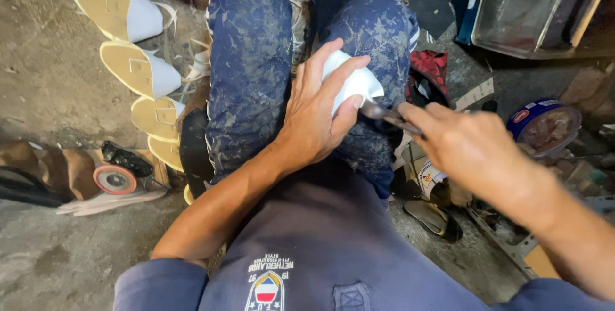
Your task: The person holds a white shoe on their lap and uses pliers to grip and bend the shoe's upper. They then use a hammer to tap and shape the shoe's toe area, repeating the process of gripping and hammering to adjust the shoe's form.
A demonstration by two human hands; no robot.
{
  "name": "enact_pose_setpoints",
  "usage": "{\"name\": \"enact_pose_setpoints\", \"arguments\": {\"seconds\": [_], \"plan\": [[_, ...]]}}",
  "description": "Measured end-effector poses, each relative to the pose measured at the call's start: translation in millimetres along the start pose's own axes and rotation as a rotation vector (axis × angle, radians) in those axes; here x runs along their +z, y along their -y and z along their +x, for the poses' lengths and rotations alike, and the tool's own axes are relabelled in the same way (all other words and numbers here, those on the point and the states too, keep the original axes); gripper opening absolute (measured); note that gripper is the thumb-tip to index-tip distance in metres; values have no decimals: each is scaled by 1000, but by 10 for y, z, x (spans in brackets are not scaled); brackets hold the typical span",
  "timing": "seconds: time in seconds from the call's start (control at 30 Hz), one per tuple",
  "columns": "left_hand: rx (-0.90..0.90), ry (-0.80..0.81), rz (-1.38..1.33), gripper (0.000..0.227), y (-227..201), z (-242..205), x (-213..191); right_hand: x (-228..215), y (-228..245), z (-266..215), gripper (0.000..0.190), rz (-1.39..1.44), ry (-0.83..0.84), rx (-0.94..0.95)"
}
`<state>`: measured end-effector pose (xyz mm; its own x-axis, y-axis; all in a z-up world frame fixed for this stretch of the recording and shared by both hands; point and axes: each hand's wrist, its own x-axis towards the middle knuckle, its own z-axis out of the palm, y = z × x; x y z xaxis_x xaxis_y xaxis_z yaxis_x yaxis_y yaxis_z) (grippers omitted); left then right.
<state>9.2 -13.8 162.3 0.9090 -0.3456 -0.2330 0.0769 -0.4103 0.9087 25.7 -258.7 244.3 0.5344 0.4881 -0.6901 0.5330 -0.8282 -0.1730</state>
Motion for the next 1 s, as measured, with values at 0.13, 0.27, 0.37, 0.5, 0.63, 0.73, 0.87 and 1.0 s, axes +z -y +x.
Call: {"name": "enact_pose_setpoints", "arguments": {"seconds": [0.13,0.27,0.37,0.5,0.63,0.73,0.87,1.0], "plan": [[32,1,66,48,-7,-15,63,260,254,-173,49,-240,-84,54],[-46,39,-57,48,-59,40,-51,257,265,-61,42,-41,-114,33],[-20,29,-58,44,-3,62,-77,137,185,52,44,116,-112,1],[34,31,12,46,19,45,-2,-67,-5,56,43,277,-28,-54],[24,32,-27,46,52,53,-20,78,85,58,42,334,-29,-22],[58,46,-48,45,62,-15,0,335,270,-62,34,160,-249,-9],[-2,79,-126,54,-26,52,-121,397,304,-29,36,119,-181,43],[5,46,-71,46,26,41,-74,286,378,18,41,162,-233,49]]}}
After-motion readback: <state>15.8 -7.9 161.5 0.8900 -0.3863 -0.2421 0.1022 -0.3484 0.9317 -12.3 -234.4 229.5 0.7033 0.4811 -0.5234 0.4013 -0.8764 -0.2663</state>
